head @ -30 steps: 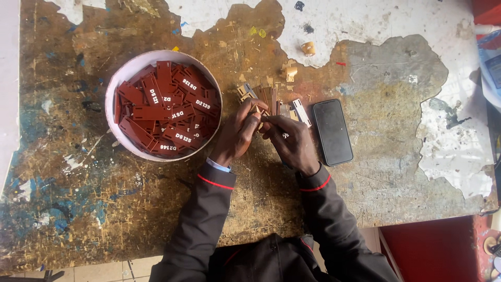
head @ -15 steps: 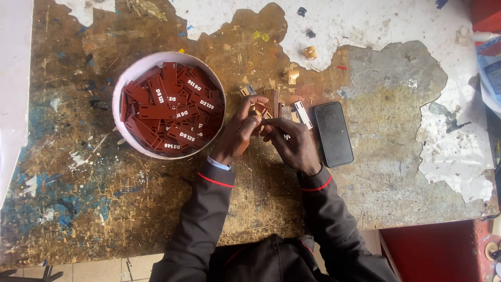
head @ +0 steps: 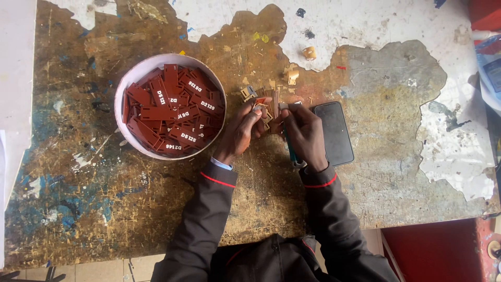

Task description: The person assembles small rectangular components on a workbench. They pick up pieces from a container, align them, and press them together to form a larger unit. The person handles the parts one at a time, occasionally adjusting their grip and orientation.

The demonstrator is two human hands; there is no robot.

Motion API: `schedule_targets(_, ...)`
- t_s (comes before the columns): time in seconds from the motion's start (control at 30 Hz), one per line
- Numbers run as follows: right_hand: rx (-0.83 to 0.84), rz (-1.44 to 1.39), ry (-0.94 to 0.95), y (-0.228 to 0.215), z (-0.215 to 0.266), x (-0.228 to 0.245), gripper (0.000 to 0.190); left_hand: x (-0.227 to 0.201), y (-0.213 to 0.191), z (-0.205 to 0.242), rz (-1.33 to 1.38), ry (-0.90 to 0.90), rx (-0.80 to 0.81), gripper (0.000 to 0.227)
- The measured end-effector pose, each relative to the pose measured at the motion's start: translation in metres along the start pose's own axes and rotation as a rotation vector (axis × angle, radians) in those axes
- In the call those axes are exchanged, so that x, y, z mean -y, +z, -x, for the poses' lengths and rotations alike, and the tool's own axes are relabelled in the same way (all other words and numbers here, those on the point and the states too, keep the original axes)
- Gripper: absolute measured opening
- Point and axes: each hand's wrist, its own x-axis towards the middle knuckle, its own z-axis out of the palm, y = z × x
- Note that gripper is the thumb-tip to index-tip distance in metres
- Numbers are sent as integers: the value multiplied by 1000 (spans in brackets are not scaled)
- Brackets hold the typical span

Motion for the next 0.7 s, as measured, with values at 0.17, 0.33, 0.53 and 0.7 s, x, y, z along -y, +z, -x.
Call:
schedule_targets(0.17,180,218,-90,-4,-1,13,15,6,3,-3,74,7,-6,58)
schedule_targets(0.33,374,276,-230,0,1,23,14,1,3,-6,108,-12,-28,66)
schedule_targets(0.53,273,284,-367,1,-1,21,9,11,-5,-5,62,21,-79,56)
schedule_targets(0.7,-143,262,-557,19,4,25,25,-24,6,1,-117,12,75,63)
